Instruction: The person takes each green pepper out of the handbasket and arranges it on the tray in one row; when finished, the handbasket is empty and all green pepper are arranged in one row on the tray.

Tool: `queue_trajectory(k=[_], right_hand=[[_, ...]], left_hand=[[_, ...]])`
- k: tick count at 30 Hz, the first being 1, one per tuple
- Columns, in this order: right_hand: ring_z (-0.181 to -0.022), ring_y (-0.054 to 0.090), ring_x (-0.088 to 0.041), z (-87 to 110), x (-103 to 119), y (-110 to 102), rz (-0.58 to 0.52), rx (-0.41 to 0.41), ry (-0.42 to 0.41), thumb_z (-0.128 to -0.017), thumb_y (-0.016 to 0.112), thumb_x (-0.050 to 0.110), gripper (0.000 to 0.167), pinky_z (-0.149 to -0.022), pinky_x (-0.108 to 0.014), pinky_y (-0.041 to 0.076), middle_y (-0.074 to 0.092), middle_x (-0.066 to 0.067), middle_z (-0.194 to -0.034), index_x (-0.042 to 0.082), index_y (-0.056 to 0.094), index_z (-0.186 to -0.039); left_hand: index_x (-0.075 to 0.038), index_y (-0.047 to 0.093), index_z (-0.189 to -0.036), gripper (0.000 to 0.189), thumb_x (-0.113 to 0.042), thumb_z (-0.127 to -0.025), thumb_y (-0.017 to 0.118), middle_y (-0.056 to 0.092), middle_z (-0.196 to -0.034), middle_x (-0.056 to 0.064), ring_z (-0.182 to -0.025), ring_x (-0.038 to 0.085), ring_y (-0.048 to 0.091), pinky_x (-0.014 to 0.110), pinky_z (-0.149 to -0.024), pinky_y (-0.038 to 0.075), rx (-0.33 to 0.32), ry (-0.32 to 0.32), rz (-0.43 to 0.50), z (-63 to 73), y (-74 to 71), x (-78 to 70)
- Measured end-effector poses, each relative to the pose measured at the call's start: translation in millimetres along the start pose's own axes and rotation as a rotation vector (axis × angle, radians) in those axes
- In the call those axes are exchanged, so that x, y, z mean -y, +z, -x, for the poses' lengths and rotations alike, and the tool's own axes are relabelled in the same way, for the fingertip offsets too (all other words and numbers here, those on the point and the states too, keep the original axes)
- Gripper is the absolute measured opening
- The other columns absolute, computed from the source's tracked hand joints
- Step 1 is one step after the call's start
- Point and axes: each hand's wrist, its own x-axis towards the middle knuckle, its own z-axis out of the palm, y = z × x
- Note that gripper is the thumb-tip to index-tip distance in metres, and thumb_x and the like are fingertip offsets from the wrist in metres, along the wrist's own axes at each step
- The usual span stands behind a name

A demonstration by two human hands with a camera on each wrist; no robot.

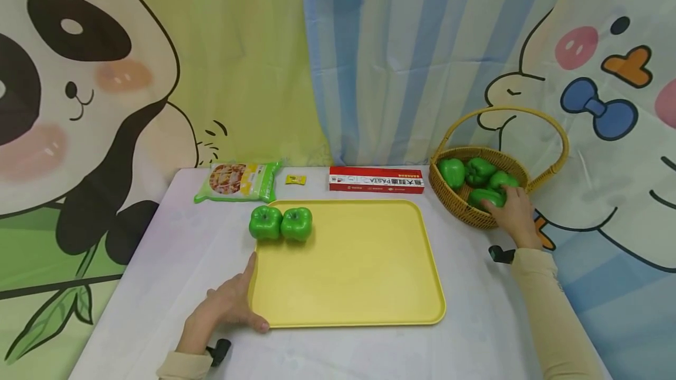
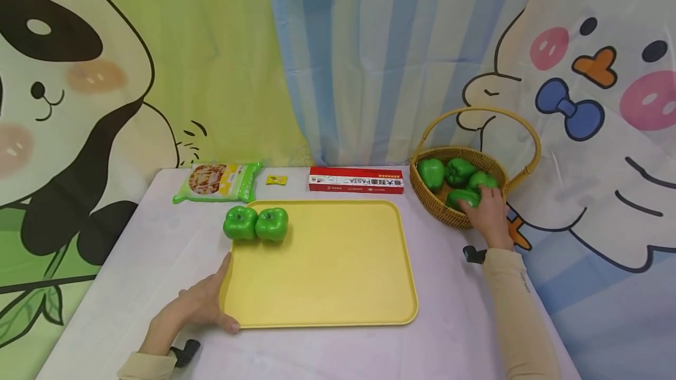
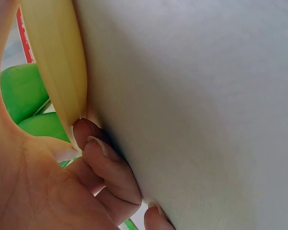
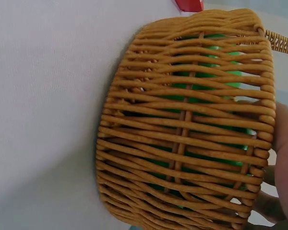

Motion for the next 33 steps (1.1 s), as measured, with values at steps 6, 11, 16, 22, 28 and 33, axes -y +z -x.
queue_trajectory(k=[6,11,16,22,28,33], right_hand=[[-0.129,0.034,-0.060,-0.9,3.9,-5.5,-0.014,-0.026,-0.010,-0.098,0.059,0.050,0.087,-0.102,-0.073,0.029,0.034,-0.043,-0.144,-0.014,0.030,-0.149],[-0.126,0.040,-0.059,-0.1,4.9,-12.2,-0.020,-0.081,-0.059,-0.098,0.061,0.046,0.082,-0.099,-0.070,0.039,0.041,-0.045,-0.139,-0.018,0.037,-0.144],[-0.127,0.041,-0.059,0.3,6.9,-16.9,-0.028,-0.103,-0.044,-0.098,0.059,0.049,0.083,-0.102,-0.069,0.039,0.042,-0.046,-0.140,-0.018,0.038,-0.143],[-0.114,0.054,-0.054,2.3,11.0,-20.0,-0.027,-0.209,-0.077,-0.097,0.062,0.045,0.076,-0.089,-0.065,0.048,0.054,-0.043,-0.130,-0.018,0.046,-0.137],[-0.108,0.057,-0.053,6.7,21.6,-18.8,-0.053,-0.366,-0.196,-0.092,0.072,0.030,0.063,-0.087,-0.063,0.047,0.059,-0.041,-0.122,-0.017,0.054,-0.131],[-0.106,0.059,-0.054,8.6,29.8,-16.2,-0.083,-0.474,-0.327,-0.083,0.080,0.014,0.057,-0.081,-0.062,0.047,0.062,-0.040,-0.117,-0.015,0.059,-0.127]], left_hand=[[-0.010,-0.006,-0.162,0.167,-0.068,-0.041,0.094,0.054,-0.141,0.031,-0.126,0.050,0.056,0.090,-0.092,0.025,0.000,-0.004,0.004,0.2,-1.5,-1.0],[-0.010,-0.007,-0.162,0.167,-0.069,-0.042,0.093,0.052,-0.143,0.032,-0.128,0.052,0.054,0.091,-0.093,0.024,0.000,0.001,0.006,-1.4,0.6,-0.3],[-0.009,-0.007,-0.162,0.167,-0.068,-0.042,0.093,0.049,-0.145,0.034,-0.130,0.053,0.052,0.091,-0.093,0.023,0.005,-0.003,0.005,-0.7,0.2,-0.8],[-0.008,-0.007,-0.162,0.167,-0.068,-0.042,0.093,0.047,-0.147,0.035,-0.131,0.055,0.050,0.091,-0.093,0.022,0.008,-0.005,0.007,0.3,-0.1,-0.2],[-0.008,-0.006,-0.161,0.166,-0.068,-0.042,0.093,0.048,-0.146,0.035,-0.130,0.055,0.050,0.092,-0.093,0.021,0.005,-0.002,0.008,1.3,-0.2,-0.2],[-0.007,-0.006,-0.161,0.167,-0.067,-0.042,0.094,0.047,-0.146,0.036,-0.130,0.056,0.050,0.092,-0.093,0.020,0.005,0.000,0.008,1.1,0.1,0.1]])
